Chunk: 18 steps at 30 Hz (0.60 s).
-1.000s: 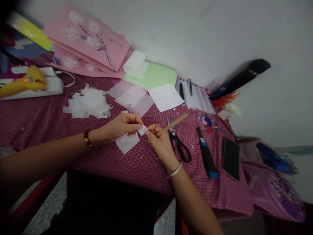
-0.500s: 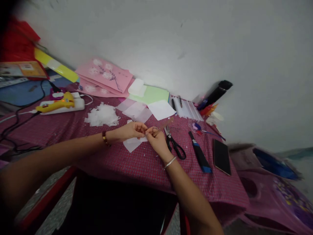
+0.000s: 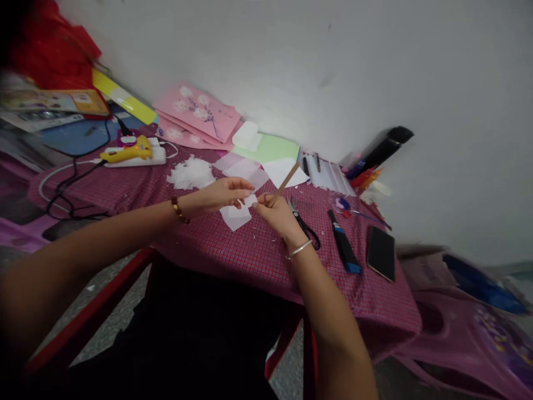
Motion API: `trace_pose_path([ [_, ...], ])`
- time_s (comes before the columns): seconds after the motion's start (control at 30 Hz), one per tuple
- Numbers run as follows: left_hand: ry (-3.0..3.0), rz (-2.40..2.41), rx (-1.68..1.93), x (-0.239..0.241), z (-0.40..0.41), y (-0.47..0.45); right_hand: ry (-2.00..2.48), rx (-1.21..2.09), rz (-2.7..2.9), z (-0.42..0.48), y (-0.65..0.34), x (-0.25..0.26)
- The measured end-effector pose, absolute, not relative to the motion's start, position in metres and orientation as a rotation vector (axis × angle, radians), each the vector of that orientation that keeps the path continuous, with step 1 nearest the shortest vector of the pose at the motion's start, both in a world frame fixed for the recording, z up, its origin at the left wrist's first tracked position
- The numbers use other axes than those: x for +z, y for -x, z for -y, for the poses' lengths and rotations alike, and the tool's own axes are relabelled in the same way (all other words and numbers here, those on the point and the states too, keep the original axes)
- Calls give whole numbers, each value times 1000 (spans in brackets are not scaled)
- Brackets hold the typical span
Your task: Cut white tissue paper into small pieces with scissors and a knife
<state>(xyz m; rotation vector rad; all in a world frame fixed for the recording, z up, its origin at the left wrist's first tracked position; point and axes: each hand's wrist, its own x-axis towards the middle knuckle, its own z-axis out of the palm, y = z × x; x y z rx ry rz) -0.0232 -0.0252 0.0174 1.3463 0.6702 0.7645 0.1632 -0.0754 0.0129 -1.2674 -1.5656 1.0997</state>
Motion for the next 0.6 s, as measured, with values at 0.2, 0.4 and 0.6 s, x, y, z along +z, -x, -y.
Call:
trace_pose_path([
  [0.2, -1579, -660, 632, 4, 3, 15, 1282, 993, 1585, 58, -169, 10],
  [0.4, -1354, -688, 787, -3, -20, 12, 984, 1055, 1138, 33, -172, 17],
  [0.6, -1276, -679, 879, -8, -24, 16, 981, 1081, 1097, 32, -162, 6],
])
